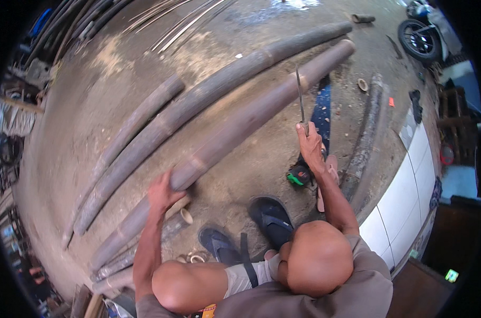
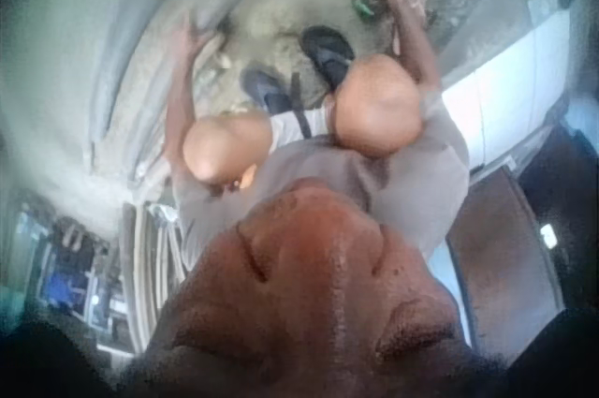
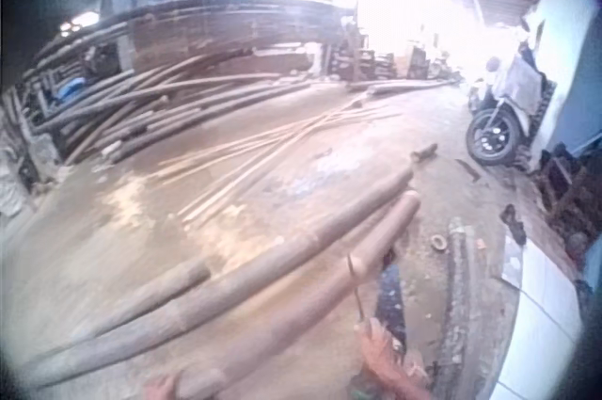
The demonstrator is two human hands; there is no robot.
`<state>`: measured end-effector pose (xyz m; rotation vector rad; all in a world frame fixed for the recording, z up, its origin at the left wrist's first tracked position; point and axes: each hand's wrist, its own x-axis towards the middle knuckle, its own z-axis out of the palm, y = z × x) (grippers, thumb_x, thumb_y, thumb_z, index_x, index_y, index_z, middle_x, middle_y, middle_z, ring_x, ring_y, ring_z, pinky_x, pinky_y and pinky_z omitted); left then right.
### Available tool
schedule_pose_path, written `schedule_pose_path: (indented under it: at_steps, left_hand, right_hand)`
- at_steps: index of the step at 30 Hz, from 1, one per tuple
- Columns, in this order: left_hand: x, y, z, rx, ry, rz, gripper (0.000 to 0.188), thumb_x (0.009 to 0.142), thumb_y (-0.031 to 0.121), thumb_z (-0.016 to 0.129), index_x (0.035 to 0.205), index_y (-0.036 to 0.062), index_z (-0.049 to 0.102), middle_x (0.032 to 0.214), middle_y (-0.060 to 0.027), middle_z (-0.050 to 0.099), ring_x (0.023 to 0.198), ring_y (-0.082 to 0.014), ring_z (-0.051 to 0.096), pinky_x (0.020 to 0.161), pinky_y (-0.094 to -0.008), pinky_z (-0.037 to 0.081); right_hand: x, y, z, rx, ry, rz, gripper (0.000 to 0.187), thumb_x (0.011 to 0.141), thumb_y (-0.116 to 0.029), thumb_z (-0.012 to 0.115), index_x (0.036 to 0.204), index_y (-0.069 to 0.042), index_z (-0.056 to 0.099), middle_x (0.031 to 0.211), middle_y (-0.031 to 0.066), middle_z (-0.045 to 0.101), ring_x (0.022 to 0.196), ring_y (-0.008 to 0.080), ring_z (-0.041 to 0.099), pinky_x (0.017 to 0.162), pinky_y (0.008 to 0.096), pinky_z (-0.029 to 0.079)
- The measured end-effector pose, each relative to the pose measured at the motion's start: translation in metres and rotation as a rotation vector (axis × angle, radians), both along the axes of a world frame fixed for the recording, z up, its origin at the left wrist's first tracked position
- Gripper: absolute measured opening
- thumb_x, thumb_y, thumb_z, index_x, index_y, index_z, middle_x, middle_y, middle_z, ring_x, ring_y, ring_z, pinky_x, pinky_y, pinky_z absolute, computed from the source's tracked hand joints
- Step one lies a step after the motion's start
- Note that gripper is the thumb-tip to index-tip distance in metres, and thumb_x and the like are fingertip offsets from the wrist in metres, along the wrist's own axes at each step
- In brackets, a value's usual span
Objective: The person smooths the surface of several bamboo poles using a hand saw, rotating each pole to work around its circumference. The person handles multiple poles one at a time, placing each smoothed pole aside after finishing.
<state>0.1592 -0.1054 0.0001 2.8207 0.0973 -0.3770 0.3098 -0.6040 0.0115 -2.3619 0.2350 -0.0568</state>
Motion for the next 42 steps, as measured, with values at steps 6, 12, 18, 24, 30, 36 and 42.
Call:
schedule_pose_path:
  at_steps: [6,12,18,24,30,36,42]
  left_hand:
    - [0.033,-0.058,0.022,-0.165,-0.114,-0.021,0.102,0.069,0.043,0.092,0.157,0.0161,0.047,0.140,-0.0210,0.063,0.127,-0.0419,0.062,0.105,-0.0521,0.051]
    - [-0.042,0.018,0.007,0.141,-0.098,0.034,0.102,0.064,0.048,0.093,0.153,0.0238,0.050,0.128,-0.0159,0.065,0.118,-0.0371,0.064,0.099,-0.0538,0.051]
    - [-0.030,0.014,0.016,0.123,-0.071,0.025,0.097,0.058,0.046,0.093,0.144,0.0215,0.057,0.114,-0.0130,0.069,0.109,-0.0349,0.068,0.094,-0.0518,0.053]
    - [-0.002,-0.043,0.013,0.056,-0.020,0.026,0.104,0.057,0.048,0.094,0.149,0.0190,0.054,0.117,-0.0158,0.070,0.112,-0.0359,0.068,0.093,-0.0518,0.054]
    - [-0.003,-0.047,0.011,0.032,-0.033,0.031,0.101,0.059,0.051,0.092,0.148,0.0192,0.055,0.116,-0.0151,0.069,0.113,-0.0346,0.066,0.094,-0.0517,0.052]
    - [0.007,-0.055,0.016,0.050,0.014,0.034,0.103,0.061,0.050,0.093,0.150,0.0194,0.052,0.117,-0.0156,0.068,0.113,-0.0354,0.066,0.094,-0.0520,0.052]
    - [-0.019,-0.049,-0.001,0.099,-0.206,0.015,0.102,0.062,0.047,0.093,0.150,0.0197,0.050,0.112,-0.0148,0.067,0.109,-0.0363,0.066,0.093,-0.0519,0.052]
  right_hand:
    - [0.006,0.035,0.000,-0.133,-0.087,0.159,0.047,0.105,-0.046,0.061,0.110,0.001,0.063,0.096,0.0313,0.071,0.094,0.0518,0.069,0.079,0.0576,0.051]
    - [0.008,0.027,-0.009,-0.262,0.088,0.142,0.055,0.106,-0.053,0.057,0.106,0.002,0.060,0.090,0.0349,0.069,0.089,0.0558,0.068,0.077,0.0615,0.051]
    - [-0.011,0.087,-0.011,-0.405,0.235,0.358,0.061,0.105,-0.063,0.049,0.104,-0.002,0.057,0.082,0.0307,0.071,0.085,0.0521,0.073,0.076,0.0606,0.058]
    - [-0.022,0.081,-0.028,-0.478,0.097,0.472,0.061,0.103,-0.066,0.051,0.101,-0.005,0.057,0.076,0.0266,0.071,0.072,0.0486,0.072,0.064,0.0591,0.058]
    - [-0.029,0.088,-0.022,-0.664,0.033,0.577,0.052,0.105,-0.058,0.054,0.103,-0.007,0.061,0.073,0.0240,0.070,0.072,0.0439,0.073,0.059,0.0553,0.058]
    - [0.019,0.024,-0.030,-0.551,0.107,0.336,0.045,0.109,-0.049,0.054,0.103,-0.005,0.062,0.074,0.0231,0.071,0.070,0.0429,0.074,0.059,0.0538,0.059]
    - [0.006,0.031,-0.038,-0.581,0.125,0.489,0.057,0.105,-0.061,0.052,0.105,-0.004,0.056,0.080,0.0265,0.072,0.078,0.0479,0.074,0.064,0.0562,0.059]
